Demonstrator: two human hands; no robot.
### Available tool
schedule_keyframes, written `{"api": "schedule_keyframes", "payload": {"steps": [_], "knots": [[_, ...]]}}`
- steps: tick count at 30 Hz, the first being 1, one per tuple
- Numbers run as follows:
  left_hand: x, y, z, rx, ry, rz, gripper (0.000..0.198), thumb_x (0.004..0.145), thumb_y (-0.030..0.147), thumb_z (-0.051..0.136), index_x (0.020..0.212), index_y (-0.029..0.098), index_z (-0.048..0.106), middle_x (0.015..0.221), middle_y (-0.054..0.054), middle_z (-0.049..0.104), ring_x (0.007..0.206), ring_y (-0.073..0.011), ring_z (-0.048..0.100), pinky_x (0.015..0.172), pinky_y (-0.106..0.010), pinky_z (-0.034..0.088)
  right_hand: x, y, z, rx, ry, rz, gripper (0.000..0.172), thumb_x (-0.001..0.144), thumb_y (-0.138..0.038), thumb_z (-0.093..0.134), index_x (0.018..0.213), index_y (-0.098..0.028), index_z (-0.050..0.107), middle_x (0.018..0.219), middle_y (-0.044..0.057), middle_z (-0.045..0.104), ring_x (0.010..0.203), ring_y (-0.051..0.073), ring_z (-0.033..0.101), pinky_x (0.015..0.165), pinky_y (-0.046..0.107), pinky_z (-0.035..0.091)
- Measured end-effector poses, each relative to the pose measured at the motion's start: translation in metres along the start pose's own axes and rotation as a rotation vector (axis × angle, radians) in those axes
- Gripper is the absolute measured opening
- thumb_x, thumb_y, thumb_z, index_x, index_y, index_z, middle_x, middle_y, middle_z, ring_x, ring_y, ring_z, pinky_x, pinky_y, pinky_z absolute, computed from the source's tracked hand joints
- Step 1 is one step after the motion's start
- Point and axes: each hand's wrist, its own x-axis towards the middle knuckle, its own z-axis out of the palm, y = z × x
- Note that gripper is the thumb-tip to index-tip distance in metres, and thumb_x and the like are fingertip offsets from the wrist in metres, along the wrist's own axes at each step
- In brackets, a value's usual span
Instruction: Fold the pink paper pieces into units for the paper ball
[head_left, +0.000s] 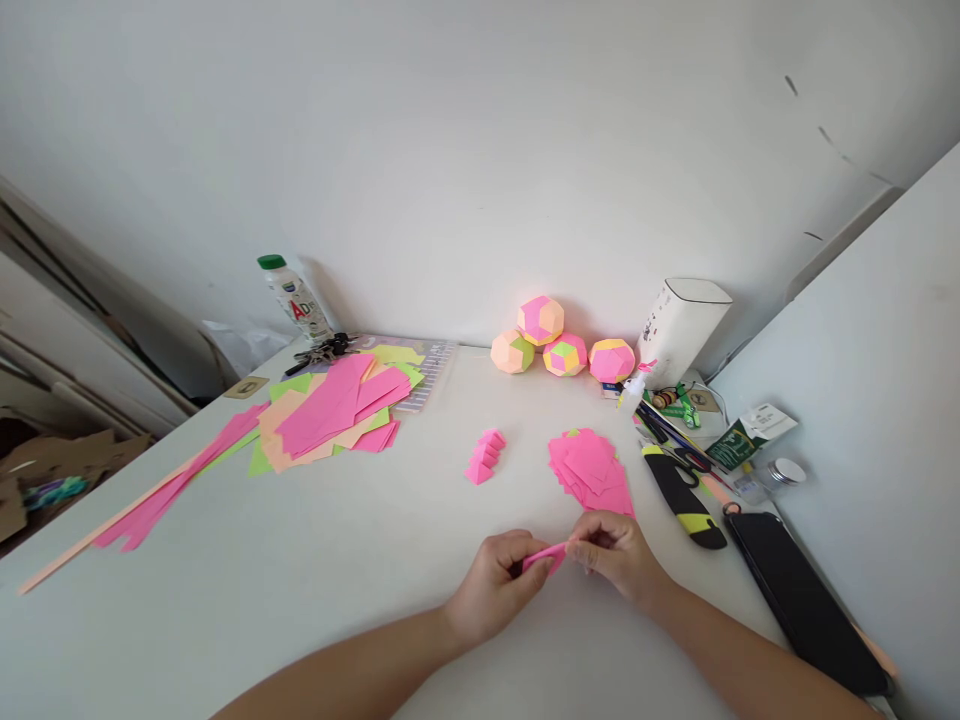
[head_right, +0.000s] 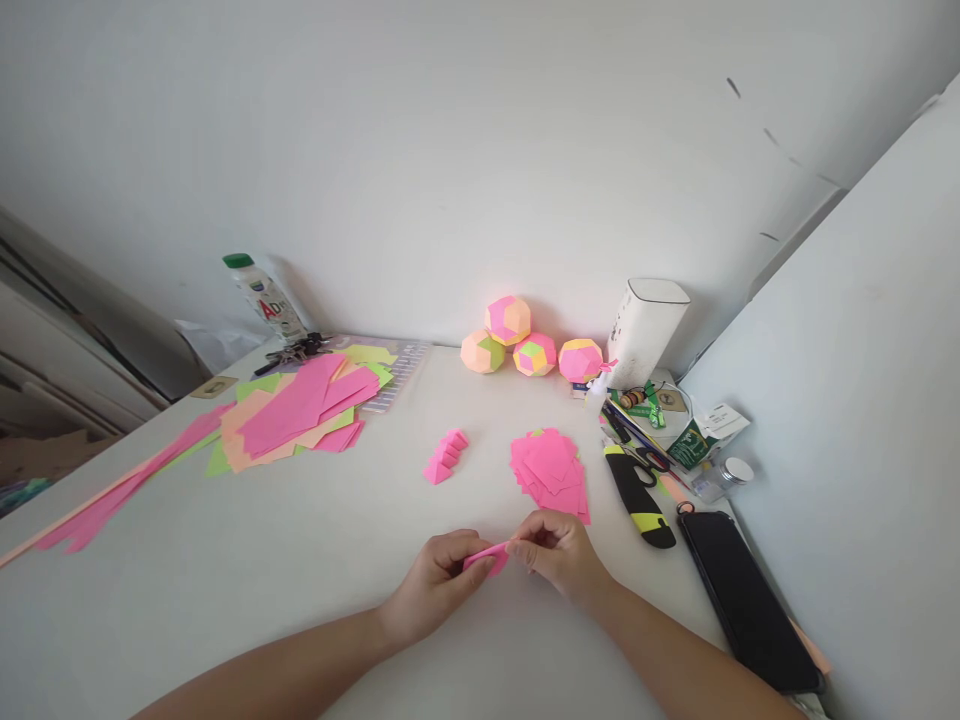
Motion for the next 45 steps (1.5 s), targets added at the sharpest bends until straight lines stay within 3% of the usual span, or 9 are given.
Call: {"api": "schedule_keyframes", "payload": {"steps": [9, 18, 22, 24, 27, 32, 45], "knots": [[0.0, -0.002, 0.0, 0.002, -0.004, 0.002, 0.028, 0.084, 0.032, 0.048, 0.072, 0.015, 0.066, 0.061, 0.0, 0.046, 0.056, -0.0097, 0.039, 0.053, -0.022, 0.033, 0.0, -0.004, 0.0, 0.006, -0.012, 0.002, 0.023, 0.067, -0.036, 0.074, 0.061, -0.017, 0.063, 0.051, -0.003, 0.053, 0.045, 0.009, 0.046, 0.043, 0.022, 0.038], [0.001, 0.0, -0.002, -0.115, 0.009, -0.083, 0.028, 0.082, 0.036, 0.051, 0.069, 0.013, 0.062, 0.061, 0.001, 0.044, 0.055, -0.0086, 0.035, 0.051, -0.022, 0.03, -0.002, -0.002, -0.002, 0.003, -0.06, -0.017, 0.03, 0.082, -0.042, 0.058, 0.068, -0.016, 0.062, 0.061, 0.001, 0.058, 0.048, 0.01, 0.048, 0.047, 0.024, 0.041], [0.001, 0.001, -0.003, -0.19, -0.01, -0.124, 0.03, 0.081, 0.04, 0.052, 0.069, 0.013, 0.06, 0.061, 0.003, 0.041, 0.054, -0.0081, 0.033, 0.05, -0.022, 0.028, -0.004, -0.003, 0.0, 0.002, -0.054, -0.057, 0.03, 0.089, -0.042, 0.048, 0.082, -0.017, 0.062, 0.061, 0.0, 0.056, 0.051, 0.012, 0.049, 0.049, 0.024, 0.041], [0.002, 0.002, -0.003, -0.191, -0.026, -0.134, 0.031, 0.081, 0.04, 0.053, 0.067, 0.013, 0.059, 0.059, 0.003, 0.04, 0.053, -0.0079, 0.032, 0.049, -0.022, 0.027, -0.004, -0.005, 0.002, -0.053, -0.056, -0.113, 0.024, 0.086, -0.04, 0.052, 0.089, -0.019, 0.062, 0.065, 0.0, 0.056, 0.053, 0.012, 0.049, 0.05, 0.025, 0.041], [0.003, 0.003, -0.003, -0.173, -0.036, -0.137, 0.03, 0.08, 0.038, 0.054, 0.064, 0.013, 0.059, 0.058, 0.003, 0.041, 0.054, -0.008, 0.033, 0.049, -0.021, 0.027, -0.004, -0.006, 0.005, -0.175, -0.071, -0.196, 0.016, 0.082, -0.034, 0.06, 0.082, -0.018, 0.064, 0.073, 0.002, 0.057, 0.058, 0.013, 0.051, 0.052, 0.025, 0.041], [0.003, 0.0, -0.003, -0.221, -0.028, -0.176, 0.024, 0.079, 0.035, 0.056, 0.072, 0.013, 0.062, 0.061, 0.002, 0.045, 0.054, -0.0079, 0.036, 0.05, -0.021, 0.028, -0.005, -0.003, 0.005, -0.17, -0.05, -0.119, 0.016, 0.084, -0.031, 0.057, 0.079, -0.017, 0.063, 0.059, -0.002, 0.053, 0.048, 0.01, 0.05, 0.046, 0.022, 0.04], [0.005, -0.006, -0.002, -0.354, -0.017, -0.187, 0.026, 0.077, 0.037, 0.06, 0.07, 0.013, 0.059, 0.059, 0.002, 0.049, 0.054, -0.0079, 0.039, 0.051, -0.021, 0.03, -0.005, 0.005, 0.004, -0.157, -0.088, -0.082, 0.013, 0.082, -0.028, 0.061, 0.083, -0.017, 0.067, 0.059, -0.002, 0.057, 0.047, 0.01, 0.054, 0.046, 0.021, 0.045]]}}
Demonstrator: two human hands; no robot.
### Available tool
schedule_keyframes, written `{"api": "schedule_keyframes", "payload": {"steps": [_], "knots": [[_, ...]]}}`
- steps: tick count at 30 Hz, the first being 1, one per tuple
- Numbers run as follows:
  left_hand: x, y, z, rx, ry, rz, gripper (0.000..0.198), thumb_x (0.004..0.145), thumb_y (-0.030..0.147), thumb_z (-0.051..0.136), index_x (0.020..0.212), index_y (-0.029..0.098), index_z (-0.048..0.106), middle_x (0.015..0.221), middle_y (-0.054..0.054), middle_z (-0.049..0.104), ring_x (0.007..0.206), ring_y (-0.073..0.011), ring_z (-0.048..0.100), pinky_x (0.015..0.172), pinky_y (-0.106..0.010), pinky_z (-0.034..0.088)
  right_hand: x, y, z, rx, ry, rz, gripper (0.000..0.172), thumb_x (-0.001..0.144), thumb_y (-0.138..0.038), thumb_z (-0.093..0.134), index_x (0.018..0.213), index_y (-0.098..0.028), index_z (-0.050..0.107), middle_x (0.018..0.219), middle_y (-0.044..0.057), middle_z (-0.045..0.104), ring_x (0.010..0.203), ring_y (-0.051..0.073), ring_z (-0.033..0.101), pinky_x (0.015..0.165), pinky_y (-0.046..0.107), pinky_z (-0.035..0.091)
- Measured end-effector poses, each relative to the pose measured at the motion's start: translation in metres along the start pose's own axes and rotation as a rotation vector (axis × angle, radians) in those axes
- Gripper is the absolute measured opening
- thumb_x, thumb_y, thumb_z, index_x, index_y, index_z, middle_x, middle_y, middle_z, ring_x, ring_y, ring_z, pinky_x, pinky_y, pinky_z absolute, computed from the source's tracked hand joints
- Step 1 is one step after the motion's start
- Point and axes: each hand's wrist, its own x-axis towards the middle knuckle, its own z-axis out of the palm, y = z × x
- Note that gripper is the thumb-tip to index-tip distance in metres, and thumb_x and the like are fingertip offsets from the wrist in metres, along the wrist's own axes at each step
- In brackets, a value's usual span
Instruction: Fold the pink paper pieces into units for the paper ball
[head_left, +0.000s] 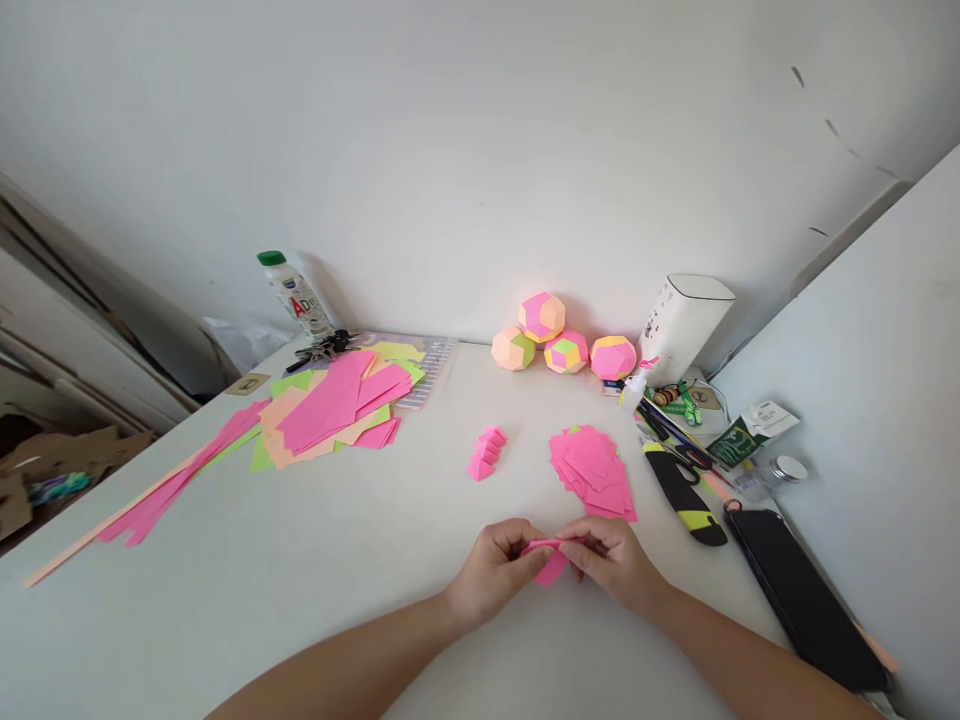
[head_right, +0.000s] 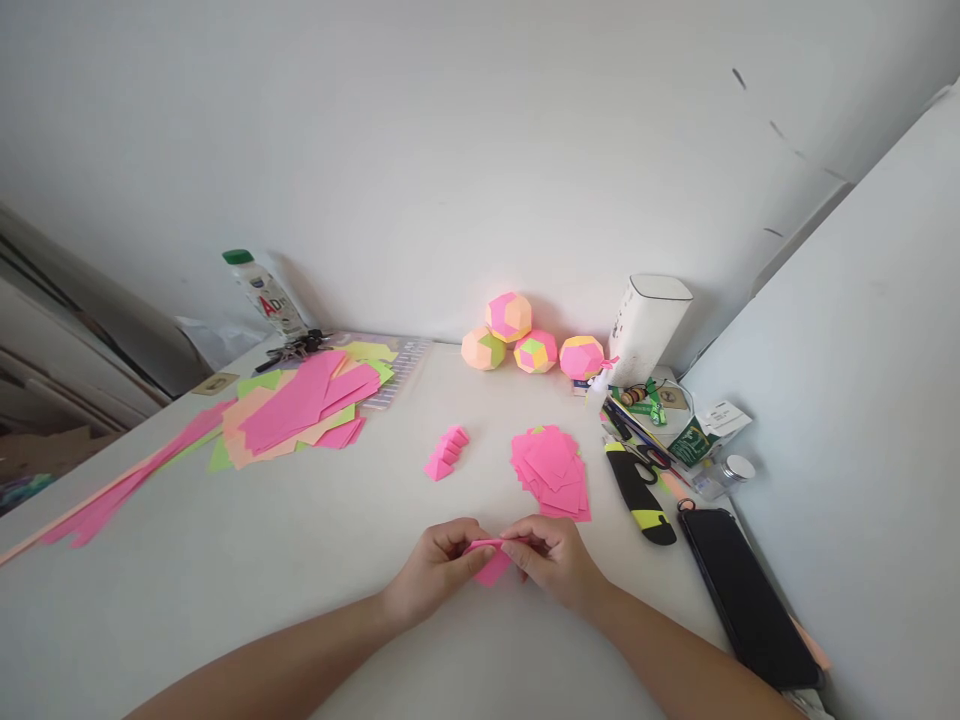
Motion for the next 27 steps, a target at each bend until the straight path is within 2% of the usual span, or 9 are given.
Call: {"api": "schedule_keyframes", "payload": {"steps": [9, 15, 21, 27], "knots": [[-0.0013, 0.0036, 0.0007, -0.037, 0.007, 0.006, 0.028, 0.076, 0.04, 0.062, 0.072, 0.012, 0.061, 0.06, 0.002, 0.051, 0.056, -0.0078, 0.042, 0.052, -0.02, 0.032, -0.0011, -0.0016, 0.0006, -0.009, 0.016, -0.037, 0.013, 0.081, -0.027, 0.061, 0.084, -0.017, 0.068, 0.059, -0.001, 0.06, 0.047, 0.011, 0.056, 0.046, 0.022, 0.048], [-0.0016, 0.0084, 0.0021, -0.008, 0.074, -0.061, 0.033, 0.076, 0.045, 0.061, 0.069, 0.013, 0.059, 0.045, 0.007, 0.039, 0.042, -0.0052, 0.03, 0.041, -0.019, 0.024, -0.0021, -0.0016, 0.0015, -0.002, 0.073, -0.079, 0.011, 0.08, -0.024, 0.062, 0.086, -0.018, 0.069, 0.057, -0.001, 0.061, 0.047, 0.011, 0.058, 0.047, 0.022, 0.049], [-0.0011, 0.0067, 0.0017, -0.072, 0.062, -0.003, 0.034, 0.073, 0.045, 0.064, 0.063, 0.014, 0.056, 0.05, 0.005, 0.044, 0.047, -0.0053, 0.032, 0.044, -0.019, 0.025, -0.0007, -0.0067, 0.0014, -0.01, -0.001, -0.023, 0.014, 0.081, -0.027, 0.061, 0.087, -0.017, 0.07, 0.064, 0.001, 0.064, 0.05, 0.011, 0.059, 0.048, 0.022, 0.05], [-0.0006, 0.0032, 0.0009, -0.09, 0.045, -0.005, 0.033, 0.074, 0.044, 0.063, 0.065, 0.013, 0.056, 0.052, 0.004, 0.046, 0.047, -0.0056, 0.033, 0.045, -0.019, 0.026, -0.0009, -0.0049, 0.0005, -0.008, -0.014, -0.011, 0.017, 0.082, -0.028, 0.06, 0.09, -0.017, 0.07, 0.066, 0.001, 0.065, 0.051, 0.011, 0.059, 0.05, 0.022, 0.05]]}}
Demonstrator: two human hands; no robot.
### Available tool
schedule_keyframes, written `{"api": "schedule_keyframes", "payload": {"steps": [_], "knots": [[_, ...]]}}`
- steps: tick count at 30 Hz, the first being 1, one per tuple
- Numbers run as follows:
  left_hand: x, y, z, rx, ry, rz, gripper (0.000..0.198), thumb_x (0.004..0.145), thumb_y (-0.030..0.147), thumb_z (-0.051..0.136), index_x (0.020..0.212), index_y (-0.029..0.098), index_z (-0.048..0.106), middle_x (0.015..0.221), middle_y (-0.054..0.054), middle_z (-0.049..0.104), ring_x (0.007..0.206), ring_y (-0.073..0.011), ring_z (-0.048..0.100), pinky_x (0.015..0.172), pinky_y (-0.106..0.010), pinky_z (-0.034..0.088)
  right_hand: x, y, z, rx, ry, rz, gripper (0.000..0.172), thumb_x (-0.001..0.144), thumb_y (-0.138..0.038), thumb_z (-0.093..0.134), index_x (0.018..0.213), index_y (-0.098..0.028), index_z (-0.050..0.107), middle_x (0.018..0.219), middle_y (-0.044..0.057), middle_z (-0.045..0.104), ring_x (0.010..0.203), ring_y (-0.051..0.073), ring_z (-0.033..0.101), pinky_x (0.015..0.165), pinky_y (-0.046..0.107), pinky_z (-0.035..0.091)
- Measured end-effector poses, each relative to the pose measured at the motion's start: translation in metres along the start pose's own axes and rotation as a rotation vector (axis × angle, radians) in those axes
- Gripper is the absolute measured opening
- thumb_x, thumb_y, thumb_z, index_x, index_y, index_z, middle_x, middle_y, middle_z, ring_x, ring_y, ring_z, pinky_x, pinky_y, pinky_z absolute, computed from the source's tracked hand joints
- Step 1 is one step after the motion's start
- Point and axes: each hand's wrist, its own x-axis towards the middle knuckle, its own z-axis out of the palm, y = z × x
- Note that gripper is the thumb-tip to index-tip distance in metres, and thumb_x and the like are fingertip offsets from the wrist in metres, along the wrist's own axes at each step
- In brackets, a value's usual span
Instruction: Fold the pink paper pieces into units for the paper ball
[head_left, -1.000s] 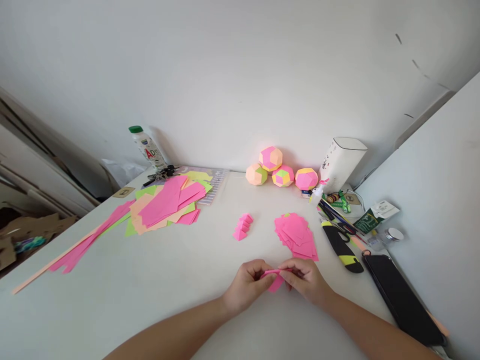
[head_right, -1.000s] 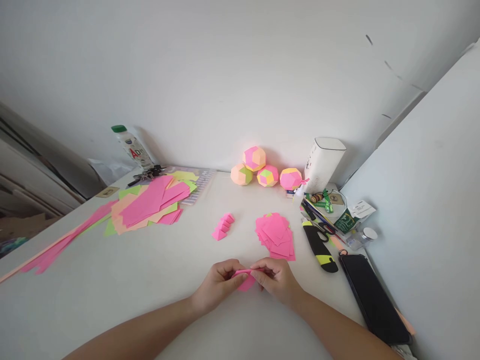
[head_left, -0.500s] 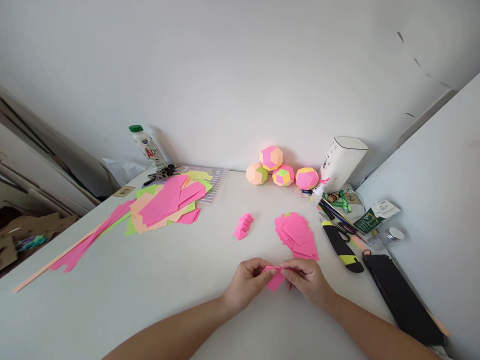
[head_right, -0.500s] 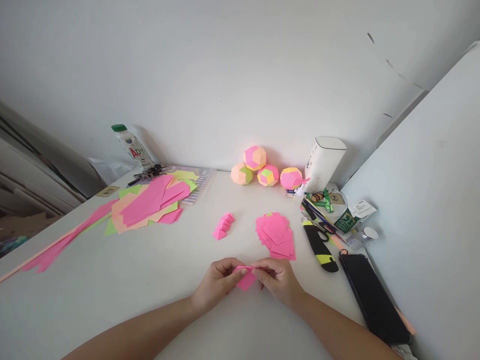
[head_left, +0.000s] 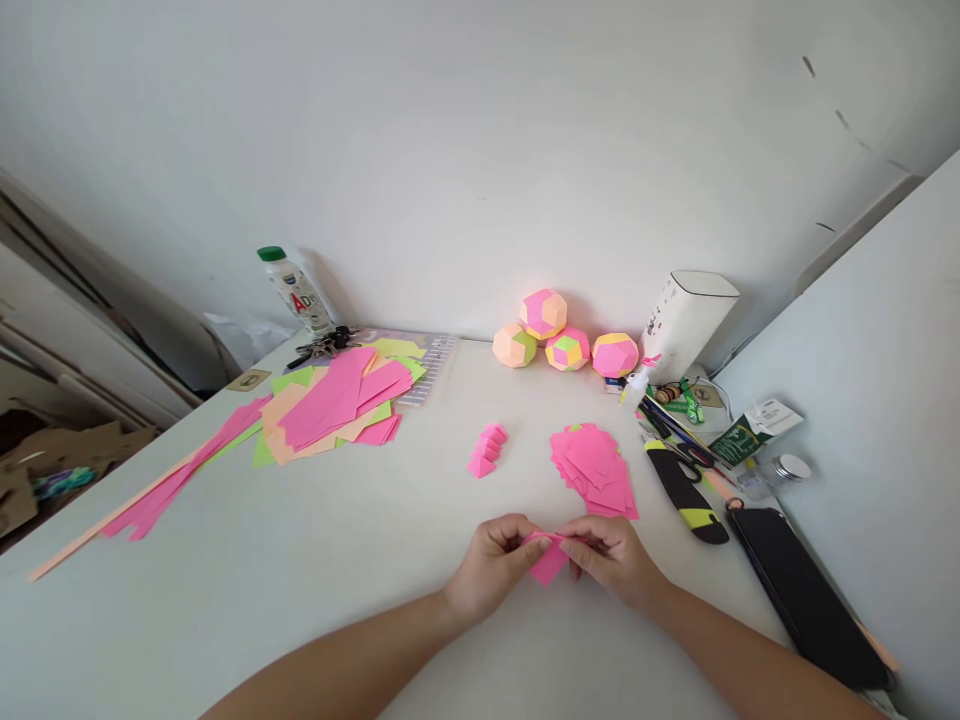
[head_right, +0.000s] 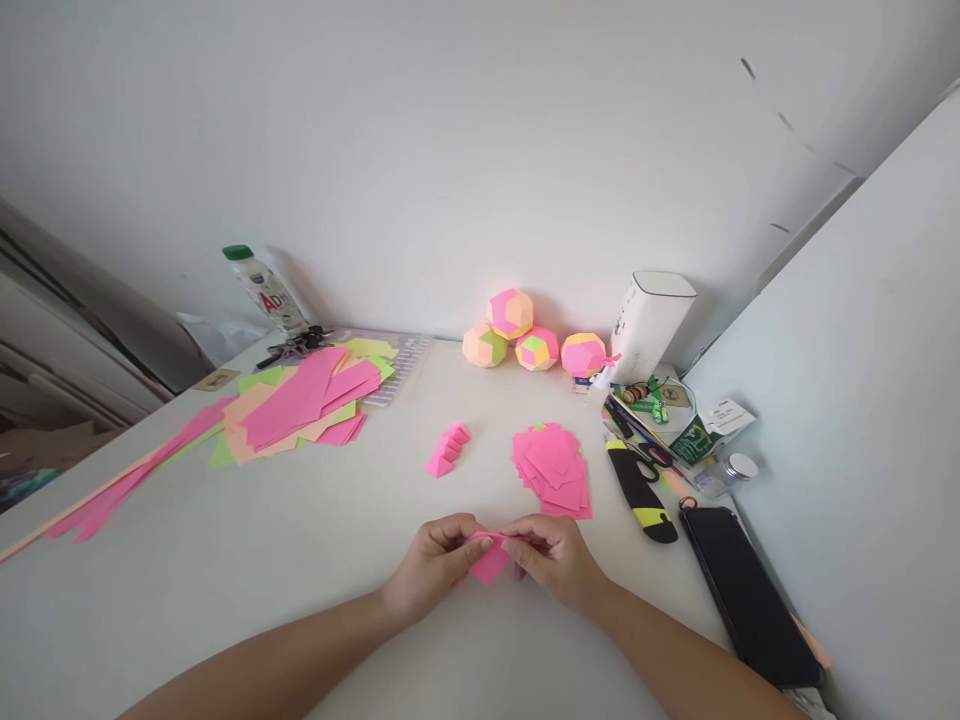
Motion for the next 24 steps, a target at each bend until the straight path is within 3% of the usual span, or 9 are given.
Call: {"api": "schedule_keyframes", "payload": {"steps": [10, 24], "knots": [[-0.0009, 0.0053, 0.0004, 0.013, 0.0, 0.002, 0.035, 0.074, 0.044, 0.064, 0.058, 0.014, 0.053, 0.047, 0.007, 0.037, 0.043, -0.0042, 0.027, 0.041, -0.019, 0.021, 0.0009, -0.0019, -0.0006, -0.047, -0.011, 0.003, 0.019, 0.083, -0.032, 0.059, 0.084, -0.016, 0.069, 0.06, 0.001, 0.061, 0.05, 0.011, 0.056, 0.049, 0.023, 0.049], [-0.002, 0.0019, 0.0008, 0.006, -0.023, -0.002, 0.033, 0.075, 0.043, 0.062, 0.063, 0.015, 0.049, 0.05, 0.007, 0.042, 0.044, -0.0043, 0.029, 0.043, -0.019, 0.024, 0.0003, -0.0051, 0.0009, -0.015, -0.016, 0.027, 0.02, 0.081, -0.033, 0.06, 0.078, -0.015, 0.067, 0.059, -0.001, 0.058, 0.048, 0.011, 0.055, 0.047, 0.022, 0.047]]}}
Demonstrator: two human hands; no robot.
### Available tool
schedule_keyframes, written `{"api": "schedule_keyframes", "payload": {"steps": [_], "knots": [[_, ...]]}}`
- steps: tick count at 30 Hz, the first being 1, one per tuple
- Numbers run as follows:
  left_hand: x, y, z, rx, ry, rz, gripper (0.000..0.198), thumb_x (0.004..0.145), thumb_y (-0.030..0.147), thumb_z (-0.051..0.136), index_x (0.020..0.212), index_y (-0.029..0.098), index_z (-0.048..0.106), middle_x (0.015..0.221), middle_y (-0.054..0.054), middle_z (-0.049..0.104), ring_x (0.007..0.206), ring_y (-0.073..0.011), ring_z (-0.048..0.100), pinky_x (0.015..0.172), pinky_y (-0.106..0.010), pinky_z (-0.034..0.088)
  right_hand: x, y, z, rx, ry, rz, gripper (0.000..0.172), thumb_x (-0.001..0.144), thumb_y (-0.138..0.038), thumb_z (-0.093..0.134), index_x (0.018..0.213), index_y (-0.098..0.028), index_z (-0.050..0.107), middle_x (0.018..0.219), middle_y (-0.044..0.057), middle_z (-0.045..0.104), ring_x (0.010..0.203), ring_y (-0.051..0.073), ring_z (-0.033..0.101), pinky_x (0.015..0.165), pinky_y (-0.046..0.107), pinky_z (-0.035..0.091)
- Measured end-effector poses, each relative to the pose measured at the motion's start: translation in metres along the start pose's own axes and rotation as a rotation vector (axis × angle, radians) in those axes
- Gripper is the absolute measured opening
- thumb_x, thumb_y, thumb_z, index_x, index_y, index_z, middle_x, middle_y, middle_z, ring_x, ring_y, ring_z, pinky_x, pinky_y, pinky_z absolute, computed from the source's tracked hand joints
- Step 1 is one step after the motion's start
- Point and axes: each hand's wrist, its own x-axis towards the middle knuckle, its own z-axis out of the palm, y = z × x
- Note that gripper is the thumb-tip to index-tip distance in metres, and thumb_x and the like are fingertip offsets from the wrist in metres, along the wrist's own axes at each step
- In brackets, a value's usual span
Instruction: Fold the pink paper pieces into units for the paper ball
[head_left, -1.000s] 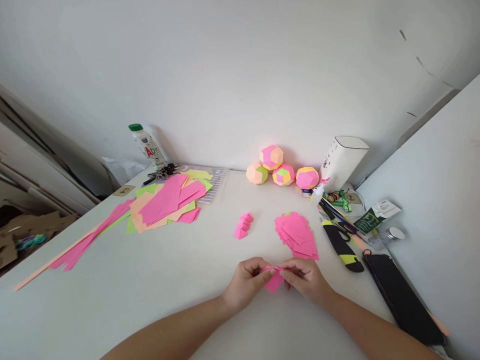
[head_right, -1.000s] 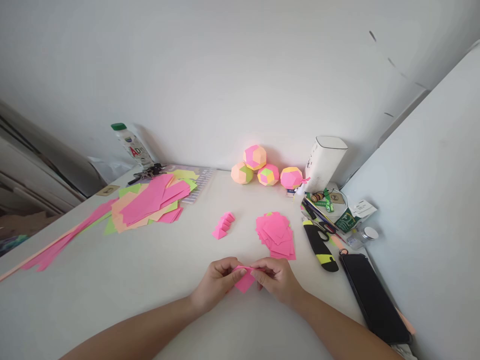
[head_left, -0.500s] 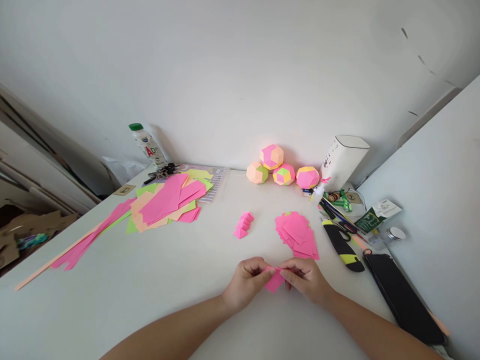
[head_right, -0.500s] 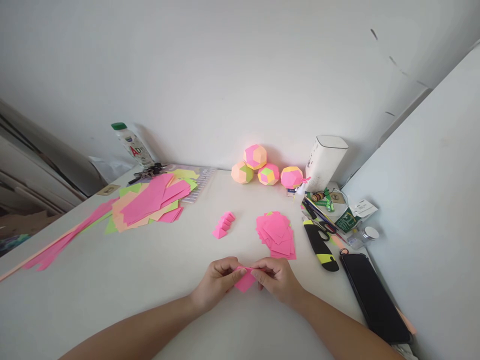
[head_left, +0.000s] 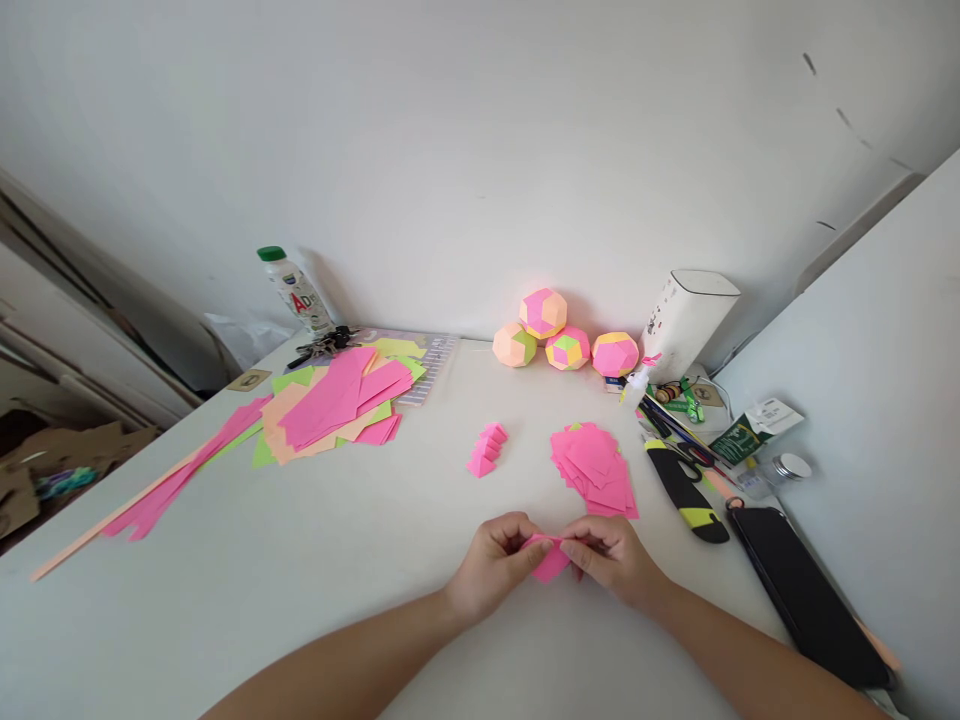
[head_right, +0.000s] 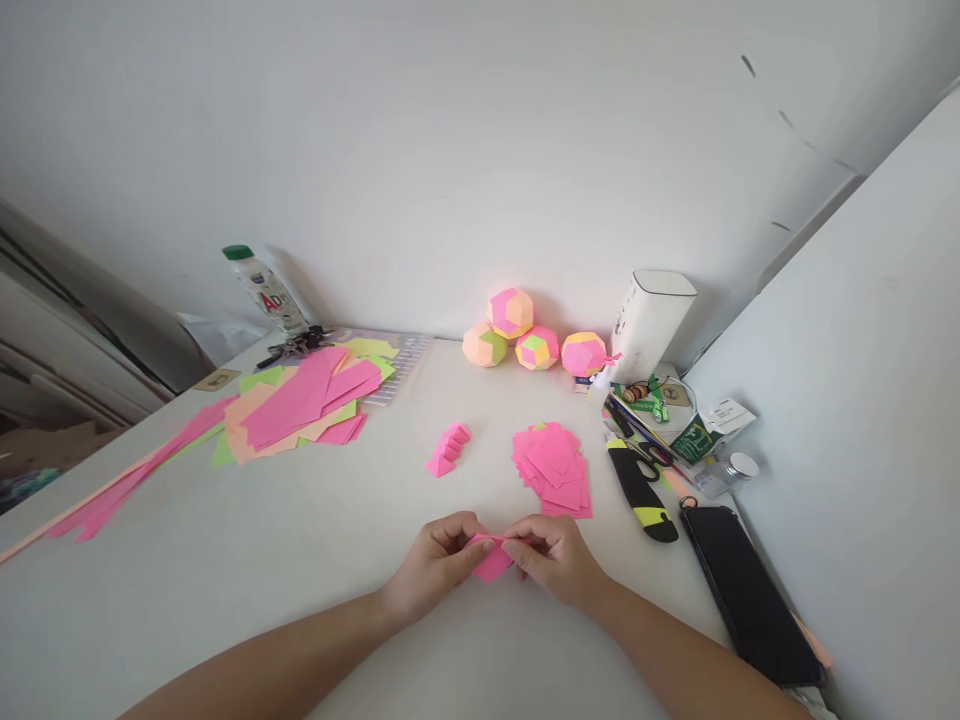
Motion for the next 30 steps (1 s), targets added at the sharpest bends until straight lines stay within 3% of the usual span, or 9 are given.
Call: {"api": "schedule_keyframes", "payload": {"steps": [5, 15, 24, 30], "knots": [[0.0006, -0.0001, -0.0007, 0.039, -0.007, 0.009, 0.032, 0.076, 0.043, 0.061, 0.065, 0.015, 0.05, 0.055, 0.005, 0.045, 0.047, -0.0049, 0.031, 0.044, -0.019, 0.024, 0.0008, -0.0006, -0.0003, -0.007, -0.008, 0.013, 0.02, 0.081, -0.033, 0.06, 0.078, -0.015, 0.068, 0.059, 0.0, 0.059, 0.049, 0.011, 0.055, 0.047, 0.022, 0.046], [-0.0014, 0.0028, -0.0006, 0.038, -0.031, -0.011, 0.038, 0.075, 0.049, 0.06, 0.061, 0.016, 0.045, 0.048, 0.008, 0.036, 0.044, -0.0051, 0.027, 0.043, -0.019, 0.021, -0.0001, 0.0018, -0.0005, -0.037, -0.012, 0.003, 0.021, 0.082, -0.034, 0.059, 0.078, -0.016, 0.067, 0.057, -0.001, 0.058, 0.048, 0.011, 0.054, 0.046, 0.022, 0.046], [-0.003, 0.0023, -0.0021, 0.034, -0.028, 0.011, 0.037, 0.082, 0.046, 0.049, 0.062, 0.016, 0.048, 0.051, 0.005, 0.041, 0.047, -0.0075, 0.033, 0.047, -0.021, 0.026, 0.0006, 0.0012, -0.0011, -0.014, -0.01, 0.024, 0.022, 0.081, -0.035, 0.059, 0.078, -0.015, 0.066, 0.06, 0.0, 0.058, 0.05, 0.011, 0.055, 0.048, 0.023, 0.046], [-0.0016, 0.0021, 0.0009, 0.104, 0.011, 0.075, 0.027, 0.076, 0.041, 0.058, 0.071, 0.015, 0.053, 0.06, 0.003, 0.047, 0.054, -0.0087, 0.039, 0.051, -0.021, 0.031, 0.0005, 0.0029, 0.0003, -0.072, -0.039, 0.017, 0.023, 0.082, -0.035, 0.058, 0.078, -0.015, 0.068, 0.058, 0.0, 0.06, 0.049, 0.012, 0.054, 0.047, 0.023, 0.043]]}}
